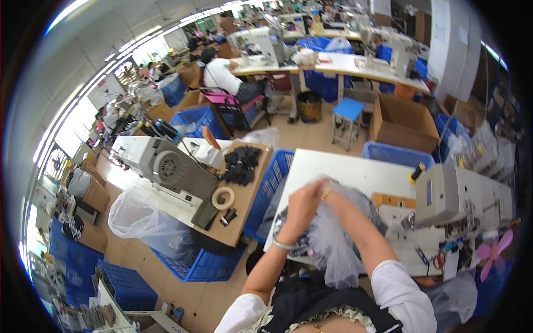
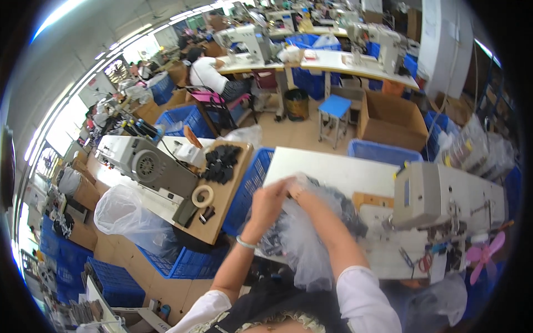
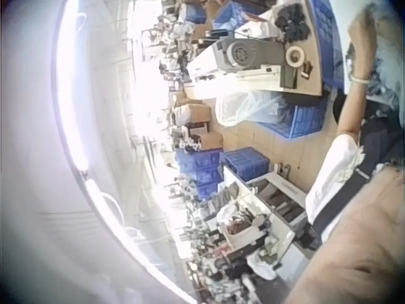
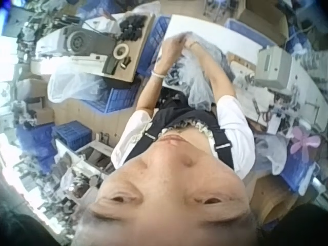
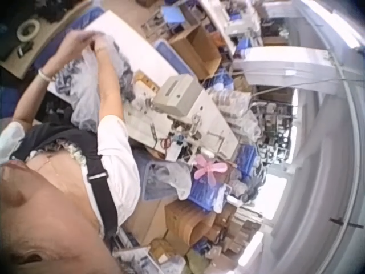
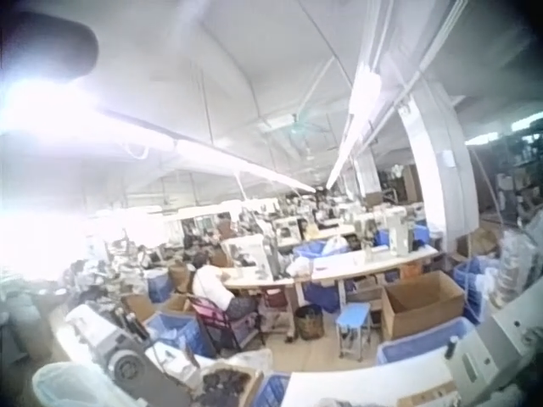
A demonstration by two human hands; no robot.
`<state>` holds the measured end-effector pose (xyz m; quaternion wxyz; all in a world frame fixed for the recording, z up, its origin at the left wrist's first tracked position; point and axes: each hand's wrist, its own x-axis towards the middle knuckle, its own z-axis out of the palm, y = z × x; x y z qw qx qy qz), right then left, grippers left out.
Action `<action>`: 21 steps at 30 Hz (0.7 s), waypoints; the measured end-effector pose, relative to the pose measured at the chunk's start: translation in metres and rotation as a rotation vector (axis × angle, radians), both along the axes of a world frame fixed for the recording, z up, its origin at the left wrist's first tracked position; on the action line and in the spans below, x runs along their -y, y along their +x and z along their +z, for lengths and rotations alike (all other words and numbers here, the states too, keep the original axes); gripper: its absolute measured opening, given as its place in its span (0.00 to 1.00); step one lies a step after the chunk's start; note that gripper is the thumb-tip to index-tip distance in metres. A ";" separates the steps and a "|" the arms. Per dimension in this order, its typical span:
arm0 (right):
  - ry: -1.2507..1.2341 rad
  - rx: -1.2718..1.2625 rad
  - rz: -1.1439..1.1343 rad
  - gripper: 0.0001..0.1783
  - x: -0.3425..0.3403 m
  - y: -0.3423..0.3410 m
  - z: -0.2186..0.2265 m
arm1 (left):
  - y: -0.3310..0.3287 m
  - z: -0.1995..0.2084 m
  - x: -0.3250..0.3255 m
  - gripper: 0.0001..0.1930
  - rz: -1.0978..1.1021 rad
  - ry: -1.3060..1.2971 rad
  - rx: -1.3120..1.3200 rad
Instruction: Sorting and inspecting black shoe components from a plastic bag on a factory workstation.
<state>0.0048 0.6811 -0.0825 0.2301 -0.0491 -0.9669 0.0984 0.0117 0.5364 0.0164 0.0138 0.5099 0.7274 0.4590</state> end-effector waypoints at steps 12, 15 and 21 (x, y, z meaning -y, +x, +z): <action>0.004 0.015 0.133 0.11 -0.008 -0.005 0.027 | 0.000 0.003 -0.014 0.10 -0.174 0.103 0.064; -0.017 0.020 0.136 0.11 -0.010 -0.003 0.029 | 0.002 0.001 -0.016 0.11 -0.213 0.046 0.069; -0.055 0.045 0.125 0.12 -0.005 0.019 0.020 | 0.013 0.014 -0.021 0.13 -0.284 0.042 0.080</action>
